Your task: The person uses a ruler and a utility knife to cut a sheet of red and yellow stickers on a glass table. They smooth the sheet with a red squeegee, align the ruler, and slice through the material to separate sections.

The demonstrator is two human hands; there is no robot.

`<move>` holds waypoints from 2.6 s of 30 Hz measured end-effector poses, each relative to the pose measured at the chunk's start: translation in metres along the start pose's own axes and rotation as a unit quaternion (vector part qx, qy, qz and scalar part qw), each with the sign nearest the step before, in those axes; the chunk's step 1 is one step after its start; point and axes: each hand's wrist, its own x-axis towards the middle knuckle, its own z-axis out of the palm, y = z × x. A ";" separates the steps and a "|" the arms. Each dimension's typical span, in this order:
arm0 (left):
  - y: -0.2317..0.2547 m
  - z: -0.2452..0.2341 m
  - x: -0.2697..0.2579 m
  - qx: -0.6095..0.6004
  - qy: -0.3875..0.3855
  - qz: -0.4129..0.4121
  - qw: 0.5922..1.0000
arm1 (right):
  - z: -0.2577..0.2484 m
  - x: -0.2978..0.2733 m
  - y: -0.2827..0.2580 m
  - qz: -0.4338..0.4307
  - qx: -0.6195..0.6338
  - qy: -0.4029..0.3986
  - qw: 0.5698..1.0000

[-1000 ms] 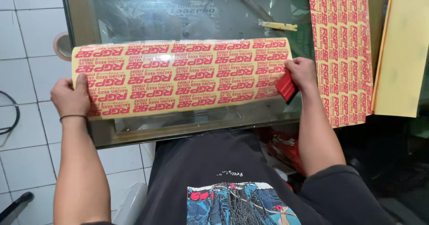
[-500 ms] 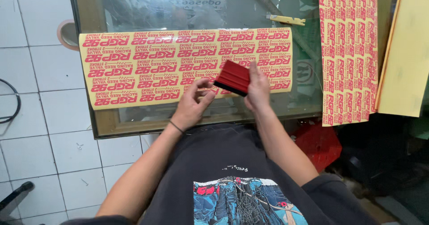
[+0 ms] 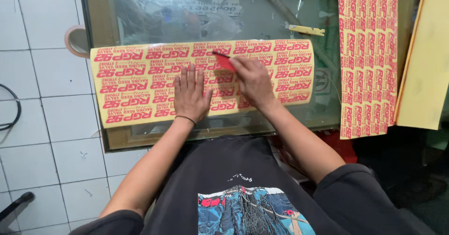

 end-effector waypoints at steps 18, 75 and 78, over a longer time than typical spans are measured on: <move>-0.005 0.022 -0.007 0.033 0.033 0.010 0.999 | 0.033 0.045 0.043 0.185 -0.019 0.067 0.980; 0.114 0.029 0.009 -0.046 0.010 0.244 0.969 | -0.133 -0.156 0.131 0.639 0.082 0.067 0.762; 0.115 0.030 0.008 -0.043 0.022 0.256 0.965 | -0.136 -0.134 0.160 0.642 -0.046 0.084 0.760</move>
